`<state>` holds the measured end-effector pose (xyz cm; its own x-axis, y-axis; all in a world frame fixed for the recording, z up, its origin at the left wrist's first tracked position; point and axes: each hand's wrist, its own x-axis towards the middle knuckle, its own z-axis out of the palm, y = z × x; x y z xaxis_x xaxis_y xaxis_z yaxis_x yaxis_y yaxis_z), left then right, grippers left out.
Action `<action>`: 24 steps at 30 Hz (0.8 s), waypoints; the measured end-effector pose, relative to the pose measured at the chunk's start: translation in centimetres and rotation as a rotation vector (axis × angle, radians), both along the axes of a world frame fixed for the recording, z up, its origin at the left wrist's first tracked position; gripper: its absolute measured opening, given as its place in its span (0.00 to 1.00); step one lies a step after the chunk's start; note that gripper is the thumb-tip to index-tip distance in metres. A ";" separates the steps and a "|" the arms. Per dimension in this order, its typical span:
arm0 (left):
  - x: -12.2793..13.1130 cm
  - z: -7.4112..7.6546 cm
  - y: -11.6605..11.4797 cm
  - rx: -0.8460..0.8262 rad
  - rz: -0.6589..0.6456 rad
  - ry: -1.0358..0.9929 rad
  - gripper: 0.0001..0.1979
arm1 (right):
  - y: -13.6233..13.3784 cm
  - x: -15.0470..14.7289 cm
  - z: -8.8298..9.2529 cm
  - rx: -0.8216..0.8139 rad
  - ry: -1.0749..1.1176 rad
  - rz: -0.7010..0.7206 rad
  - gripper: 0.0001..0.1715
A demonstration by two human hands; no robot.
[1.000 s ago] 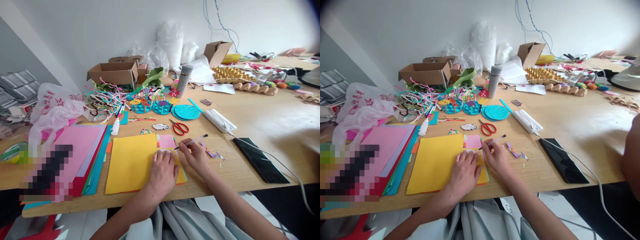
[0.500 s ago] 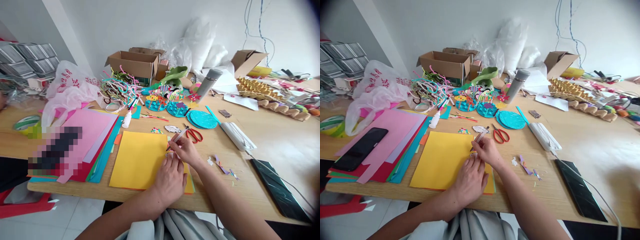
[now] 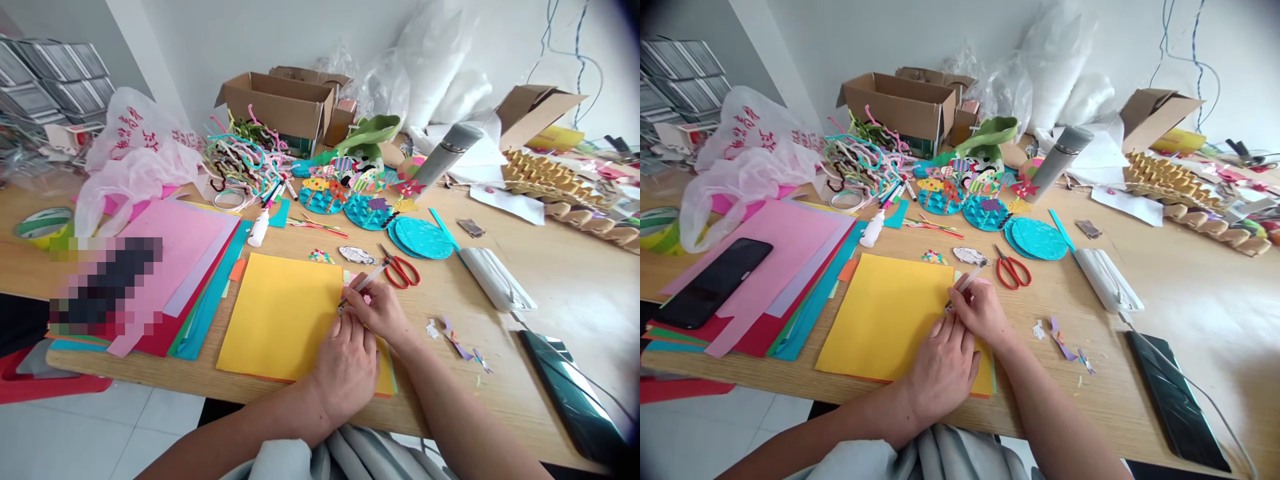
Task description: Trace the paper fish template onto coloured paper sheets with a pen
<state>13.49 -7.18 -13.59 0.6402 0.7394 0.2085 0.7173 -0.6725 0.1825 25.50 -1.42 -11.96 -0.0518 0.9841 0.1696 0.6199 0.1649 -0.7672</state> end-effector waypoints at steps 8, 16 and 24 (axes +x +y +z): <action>-0.2 0.4 0.1 -0.005 -0.009 -0.012 0.21 | 0.0 0.1 -0.2 0.002 -0.043 -0.016 0.15; -0.2 0.7 0.0 0.026 0.006 -0.009 0.19 | 0.0 0.1 -0.2 0.007 -0.057 -0.014 0.15; -0.1 0.3 -0.1 0.071 0.015 0.007 0.19 | 0.0 0.1 -0.3 0.013 -0.064 -0.003 0.14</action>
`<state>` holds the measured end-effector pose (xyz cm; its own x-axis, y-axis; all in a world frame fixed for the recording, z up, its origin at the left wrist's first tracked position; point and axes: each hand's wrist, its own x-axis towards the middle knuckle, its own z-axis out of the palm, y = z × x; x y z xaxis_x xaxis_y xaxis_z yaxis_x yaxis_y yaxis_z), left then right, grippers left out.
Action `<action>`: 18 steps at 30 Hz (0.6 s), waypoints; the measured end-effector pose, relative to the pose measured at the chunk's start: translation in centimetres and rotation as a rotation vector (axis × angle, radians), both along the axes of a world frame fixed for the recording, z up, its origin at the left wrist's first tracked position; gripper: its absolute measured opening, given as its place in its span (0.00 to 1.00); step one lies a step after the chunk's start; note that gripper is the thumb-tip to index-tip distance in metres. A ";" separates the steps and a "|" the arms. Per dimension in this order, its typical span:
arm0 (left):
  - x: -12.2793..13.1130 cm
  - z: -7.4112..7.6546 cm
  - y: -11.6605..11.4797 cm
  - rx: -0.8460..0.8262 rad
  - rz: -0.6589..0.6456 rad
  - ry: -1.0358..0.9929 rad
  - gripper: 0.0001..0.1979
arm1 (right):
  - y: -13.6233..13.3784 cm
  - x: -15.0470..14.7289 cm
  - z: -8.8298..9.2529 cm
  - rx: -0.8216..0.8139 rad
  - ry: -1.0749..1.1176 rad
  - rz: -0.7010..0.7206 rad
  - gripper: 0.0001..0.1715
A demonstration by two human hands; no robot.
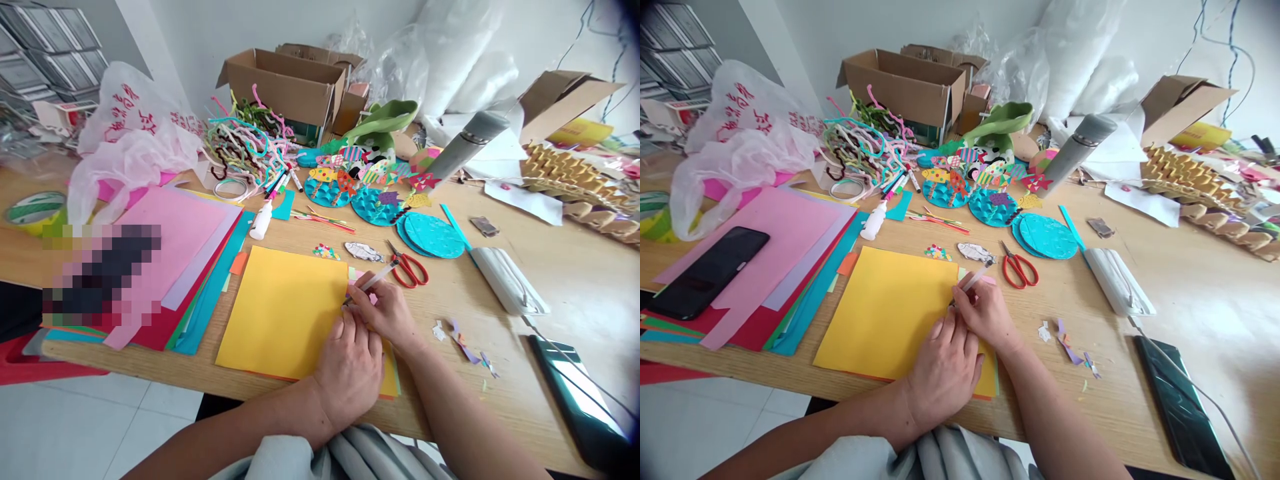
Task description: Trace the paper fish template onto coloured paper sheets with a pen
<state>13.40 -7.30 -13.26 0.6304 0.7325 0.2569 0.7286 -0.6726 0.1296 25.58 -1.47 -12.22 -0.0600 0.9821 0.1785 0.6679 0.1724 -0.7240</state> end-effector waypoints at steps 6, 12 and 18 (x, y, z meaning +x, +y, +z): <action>0.0 0.0 -0.2 0.008 -0.003 0.009 0.19 | 0.0 0.0 0.0 0.011 -0.013 0.011 0.14; 0.0 0.0 -0.2 0.003 -0.004 0.023 0.20 | -0.1 -0.1 0.1 0.011 -0.020 0.015 0.14; 0.0 0.0 -0.1 -0.007 -0.008 0.024 0.20 | -0.1 -0.3 0.3 0.009 -0.026 0.020 0.14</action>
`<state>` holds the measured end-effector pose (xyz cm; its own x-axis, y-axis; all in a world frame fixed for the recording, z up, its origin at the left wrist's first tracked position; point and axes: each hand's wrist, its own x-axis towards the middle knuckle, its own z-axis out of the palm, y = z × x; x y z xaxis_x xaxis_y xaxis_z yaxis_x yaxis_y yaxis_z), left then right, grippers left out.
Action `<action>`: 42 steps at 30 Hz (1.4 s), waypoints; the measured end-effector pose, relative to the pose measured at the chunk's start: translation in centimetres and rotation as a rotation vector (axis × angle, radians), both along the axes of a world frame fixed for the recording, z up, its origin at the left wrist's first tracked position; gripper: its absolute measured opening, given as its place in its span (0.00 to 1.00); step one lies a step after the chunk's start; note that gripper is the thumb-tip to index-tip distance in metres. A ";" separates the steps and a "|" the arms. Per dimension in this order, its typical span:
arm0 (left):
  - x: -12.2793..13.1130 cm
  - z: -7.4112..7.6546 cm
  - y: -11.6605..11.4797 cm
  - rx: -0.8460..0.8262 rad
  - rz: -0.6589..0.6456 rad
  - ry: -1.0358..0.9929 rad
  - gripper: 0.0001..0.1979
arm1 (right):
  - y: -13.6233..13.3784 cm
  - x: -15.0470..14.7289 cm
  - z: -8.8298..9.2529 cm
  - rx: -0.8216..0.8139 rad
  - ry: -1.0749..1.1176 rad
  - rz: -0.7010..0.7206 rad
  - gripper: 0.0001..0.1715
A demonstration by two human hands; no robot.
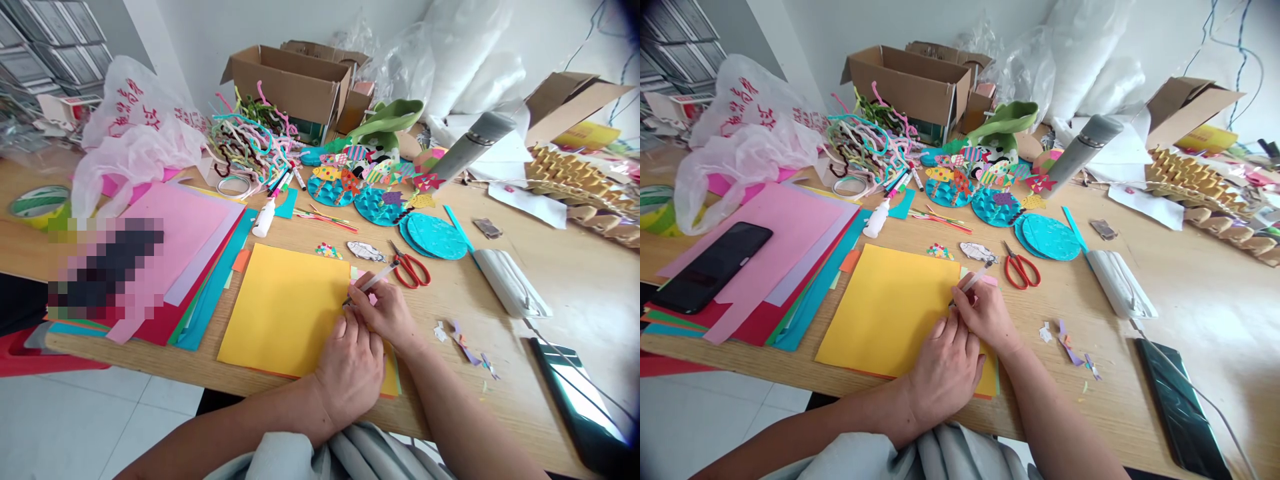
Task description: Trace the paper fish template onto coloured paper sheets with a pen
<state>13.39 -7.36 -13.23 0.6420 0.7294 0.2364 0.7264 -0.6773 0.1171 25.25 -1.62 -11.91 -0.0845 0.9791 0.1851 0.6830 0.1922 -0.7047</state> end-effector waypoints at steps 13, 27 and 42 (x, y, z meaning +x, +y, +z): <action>0.0 0.0 0.0 0.004 0.003 -0.014 0.21 | -0.1 0.1 -0.3 0.063 0.007 -0.005 0.12; 0.0 0.0 0.0 -0.009 -0.006 -0.008 0.20 | -0.1 -0.4 0.3 0.038 -0.006 0.009 0.14; 0.0 0.0 0.0 -0.028 -0.008 -0.025 0.20 | -0.3 -0.4 -0.1 0.097 -0.043 0.084 0.12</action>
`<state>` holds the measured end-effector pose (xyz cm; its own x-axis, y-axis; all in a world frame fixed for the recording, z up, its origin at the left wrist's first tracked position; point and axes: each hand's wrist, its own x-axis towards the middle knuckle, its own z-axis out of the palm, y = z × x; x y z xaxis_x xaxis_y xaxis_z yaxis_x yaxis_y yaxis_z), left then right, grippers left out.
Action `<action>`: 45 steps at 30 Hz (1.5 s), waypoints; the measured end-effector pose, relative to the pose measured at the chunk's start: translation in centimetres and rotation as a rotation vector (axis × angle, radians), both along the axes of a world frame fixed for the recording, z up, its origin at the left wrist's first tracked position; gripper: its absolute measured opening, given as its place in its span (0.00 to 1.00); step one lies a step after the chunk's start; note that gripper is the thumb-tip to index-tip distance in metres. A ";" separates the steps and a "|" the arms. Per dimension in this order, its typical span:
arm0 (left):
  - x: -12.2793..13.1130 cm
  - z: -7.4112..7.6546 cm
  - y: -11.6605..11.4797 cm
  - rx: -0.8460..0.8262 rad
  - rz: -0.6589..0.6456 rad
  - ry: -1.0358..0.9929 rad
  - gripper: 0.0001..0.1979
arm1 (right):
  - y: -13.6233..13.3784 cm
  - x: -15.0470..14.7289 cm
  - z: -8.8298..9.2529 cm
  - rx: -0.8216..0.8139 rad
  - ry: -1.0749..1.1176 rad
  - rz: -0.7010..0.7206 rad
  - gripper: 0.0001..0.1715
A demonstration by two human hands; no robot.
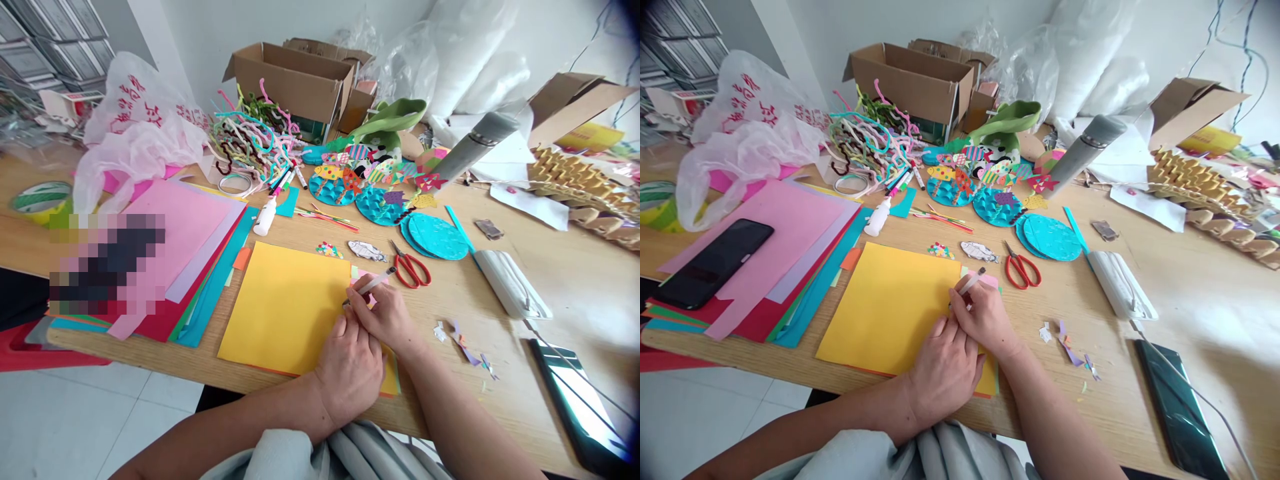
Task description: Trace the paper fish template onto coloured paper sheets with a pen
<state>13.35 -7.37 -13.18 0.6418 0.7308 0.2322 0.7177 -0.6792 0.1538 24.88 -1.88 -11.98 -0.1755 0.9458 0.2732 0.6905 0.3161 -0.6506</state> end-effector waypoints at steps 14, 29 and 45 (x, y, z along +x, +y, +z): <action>0.0 -0.2 0.0 0.012 -0.005 0.009 0.21 | -0.3 0.0 0.2 0.047 0.012 0.003 0.11; 0.0 -0.3 -0.1 0.020 0.000 0.002 0.22 | -0.2 0.0 -0.1 0.009 -0.003 -0.044 0.10; 0.0 -0.2 0.0 0.003 -0.010 -0.018 0.20 | -0.4 -0.1 -0.1 0.057 -0.039 0.020 0.09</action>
<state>13.30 -7.39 -13.35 0.6448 0.7239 0.2455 0.7081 -0.6866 0.1648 24.77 -2.26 -12.06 -0.2058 0.9250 0.3195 0.7082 0.3661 -0.6037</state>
